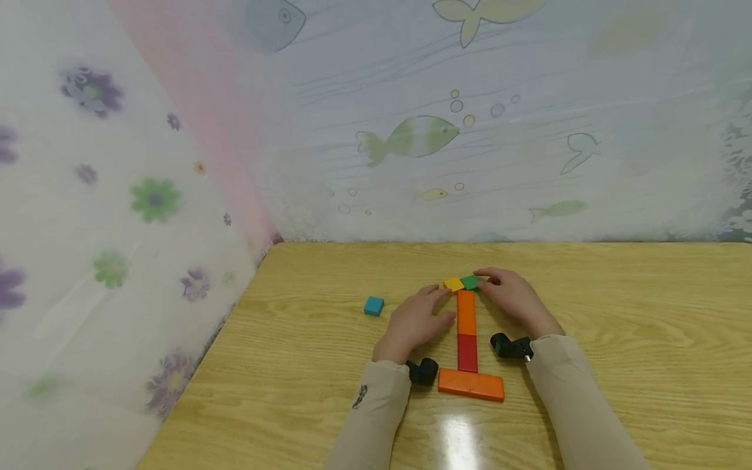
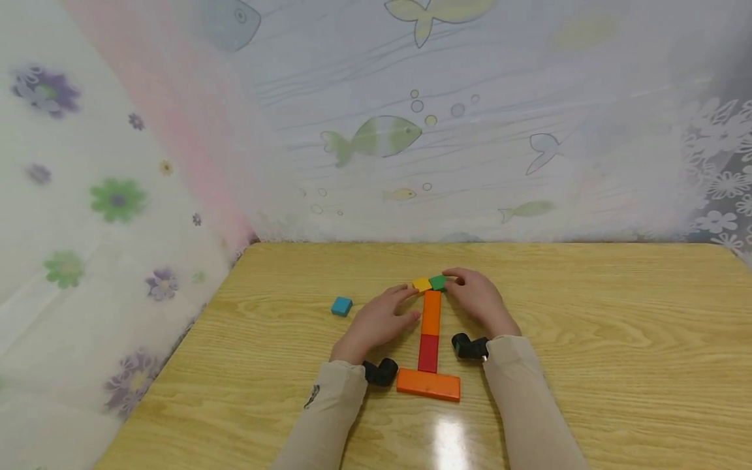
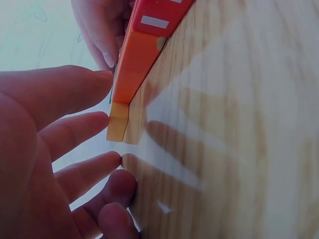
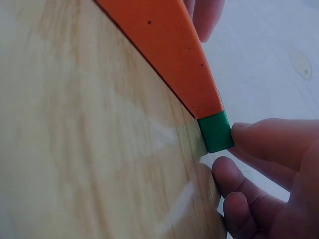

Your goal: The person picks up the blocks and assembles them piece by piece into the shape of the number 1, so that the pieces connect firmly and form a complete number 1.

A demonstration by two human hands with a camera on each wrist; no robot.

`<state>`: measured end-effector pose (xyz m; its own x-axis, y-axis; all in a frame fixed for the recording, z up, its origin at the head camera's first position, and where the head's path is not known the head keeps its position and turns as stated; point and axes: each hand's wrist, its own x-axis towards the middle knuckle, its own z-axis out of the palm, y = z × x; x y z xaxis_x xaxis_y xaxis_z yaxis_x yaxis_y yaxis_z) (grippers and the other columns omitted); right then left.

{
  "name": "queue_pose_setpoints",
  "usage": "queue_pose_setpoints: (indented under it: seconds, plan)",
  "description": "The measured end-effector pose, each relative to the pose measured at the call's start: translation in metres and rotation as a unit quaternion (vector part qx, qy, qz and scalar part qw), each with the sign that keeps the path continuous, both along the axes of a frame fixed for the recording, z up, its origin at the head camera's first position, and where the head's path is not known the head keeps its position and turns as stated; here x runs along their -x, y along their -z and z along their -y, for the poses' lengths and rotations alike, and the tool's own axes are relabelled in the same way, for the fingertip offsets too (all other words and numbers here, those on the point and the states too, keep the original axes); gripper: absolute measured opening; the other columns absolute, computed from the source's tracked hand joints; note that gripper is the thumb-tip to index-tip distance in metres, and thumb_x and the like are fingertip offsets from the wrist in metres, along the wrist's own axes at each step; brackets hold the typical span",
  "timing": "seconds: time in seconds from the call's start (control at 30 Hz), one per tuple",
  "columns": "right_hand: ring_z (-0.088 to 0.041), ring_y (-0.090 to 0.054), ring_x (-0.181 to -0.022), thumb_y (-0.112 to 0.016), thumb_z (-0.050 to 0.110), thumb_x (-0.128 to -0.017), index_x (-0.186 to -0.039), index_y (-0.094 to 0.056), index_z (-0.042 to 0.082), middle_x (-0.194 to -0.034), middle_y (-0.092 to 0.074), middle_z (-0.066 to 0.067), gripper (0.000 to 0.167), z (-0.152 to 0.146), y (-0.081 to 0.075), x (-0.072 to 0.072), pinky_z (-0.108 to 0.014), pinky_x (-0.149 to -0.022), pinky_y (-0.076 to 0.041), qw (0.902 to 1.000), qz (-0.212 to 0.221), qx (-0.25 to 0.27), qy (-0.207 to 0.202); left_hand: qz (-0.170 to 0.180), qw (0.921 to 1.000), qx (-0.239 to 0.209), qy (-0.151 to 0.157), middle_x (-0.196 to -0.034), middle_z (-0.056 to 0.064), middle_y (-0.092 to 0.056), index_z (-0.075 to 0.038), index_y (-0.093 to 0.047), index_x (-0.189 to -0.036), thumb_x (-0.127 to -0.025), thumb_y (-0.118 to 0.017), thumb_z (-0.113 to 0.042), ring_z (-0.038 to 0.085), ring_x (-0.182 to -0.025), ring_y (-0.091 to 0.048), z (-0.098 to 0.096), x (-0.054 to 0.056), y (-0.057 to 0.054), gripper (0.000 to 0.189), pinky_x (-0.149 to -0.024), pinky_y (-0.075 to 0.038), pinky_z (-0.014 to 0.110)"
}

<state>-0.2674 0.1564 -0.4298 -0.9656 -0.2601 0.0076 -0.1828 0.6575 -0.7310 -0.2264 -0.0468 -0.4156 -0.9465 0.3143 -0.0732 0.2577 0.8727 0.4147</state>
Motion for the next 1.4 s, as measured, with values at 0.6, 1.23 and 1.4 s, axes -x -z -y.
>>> queue_pose_setpoints:
  seconds: [0.6, 1.23, 1.4]
  plan:
    - [-0.032, -0.05, -0.1, -0.046, 0.03, -0.094, -0.128, -0.048, 0.012, -0.116, -0.054, -0.018, 0.039, -0.001, 0.0, 0.0, -0.05, -0.085, -0.038, 1.0, 0.002, -0.005, -0.002, 0.03, 0.9928, -0.105, -0.048, -0.132, 0.002, -0.037, -0.028, -0.045, -0.131, -0.087, -0.051, -0.045, 0.021, -0.11, -0.047, 0.005, 0.0, 0.002, 0.047, -0.089, -0.039, 0.04]
    - [-0.035, -0.047, -0.108, -0.044, 0.028, -0.094, -0.129, -0.048, 0.012, -0.124, -0.049, -0.018, 0.038, -0.001, 0.001, 0.001, -0.052, -0.088, -0.035, 1.0, -0.004, -0.002, -0.006, 0.05, 0.9816, -0.163, -0.086, -0.085, -0.007, -0.059, -0.024, -0.06, -0.11, -0.091, -0.049, -0.039, 0.01, -0.072, -0.053, 0.027, 0.001, -0.01, 0.028, -0.063, -0.043, 0.029]
    - [-0.036, -0.045, -0.111, -0.044, 0.029, -0.094, -0.128, -0.048, 0.011, -0.126, -0.047, -0.018, 0.039, -0.001, 0.0, 0.001, -0.053, -0.089, -0.034, 1.0, -0.005, -0.001, -0.005, 0.07, 0.9784, -0.161, -0.11, -0.095, -0.004, -0.061, -0.022, -0.059, -0.109, -0.091, -0.048, -0.04, 0.013, -0.08, -0.055, 0.037, 0.001, -0.013, 0.028, -0.068, -0.045, 0.032]
